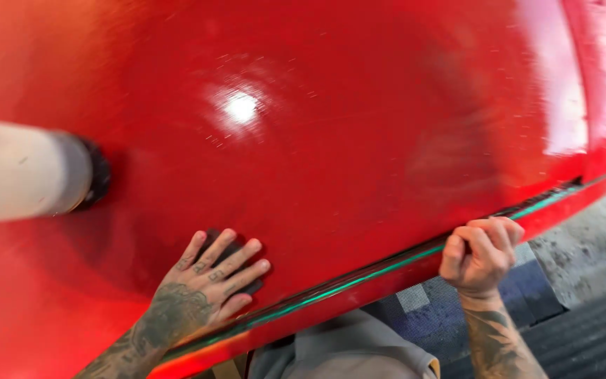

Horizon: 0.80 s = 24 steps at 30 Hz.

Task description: Wet sanding the roof of a red car during a detailing process.

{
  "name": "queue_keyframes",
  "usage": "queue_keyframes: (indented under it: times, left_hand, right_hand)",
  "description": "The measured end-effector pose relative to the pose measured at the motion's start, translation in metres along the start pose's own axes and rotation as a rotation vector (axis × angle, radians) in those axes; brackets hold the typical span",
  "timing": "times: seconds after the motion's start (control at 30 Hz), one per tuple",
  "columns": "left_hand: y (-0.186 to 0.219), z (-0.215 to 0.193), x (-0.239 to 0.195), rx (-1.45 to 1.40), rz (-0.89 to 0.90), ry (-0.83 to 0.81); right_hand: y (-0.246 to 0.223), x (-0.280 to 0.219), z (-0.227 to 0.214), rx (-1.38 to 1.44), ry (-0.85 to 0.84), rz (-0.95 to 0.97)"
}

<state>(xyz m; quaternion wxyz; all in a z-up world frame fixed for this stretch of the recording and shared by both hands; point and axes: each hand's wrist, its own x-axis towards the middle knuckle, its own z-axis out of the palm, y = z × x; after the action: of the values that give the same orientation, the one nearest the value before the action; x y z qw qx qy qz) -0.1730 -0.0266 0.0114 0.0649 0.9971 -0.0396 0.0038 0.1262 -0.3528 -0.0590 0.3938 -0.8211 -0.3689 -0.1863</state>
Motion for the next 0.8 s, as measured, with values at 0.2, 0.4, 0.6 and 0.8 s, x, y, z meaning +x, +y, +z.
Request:
queue_keyframes:
  times: [0.2,0.4,0.6,0.8]
  left_hand:
    - [0.065,-0.007,0.181,-0.120,0.175,-0.008]
    - [0.124,0.037,0.346,-0.171,0.226,0.289]
    - [0.122,0.014,0.285,-0.110,0.229,0.208]
    - [0.069,-0.014,0.100,-0.117,0.066,0.010]
  right_hand:
    - [0.000,0.007,-0.002,-0.035,0.106,0.124]
    - [0.007,0.003,-0.006,-0.064,0.143,0.221]
    - [0.017,-0.002,-0.012,-0.153,0.106,0.135]
    - [0.027,-0.015,-0.010,-0.148,0.061,0.134]
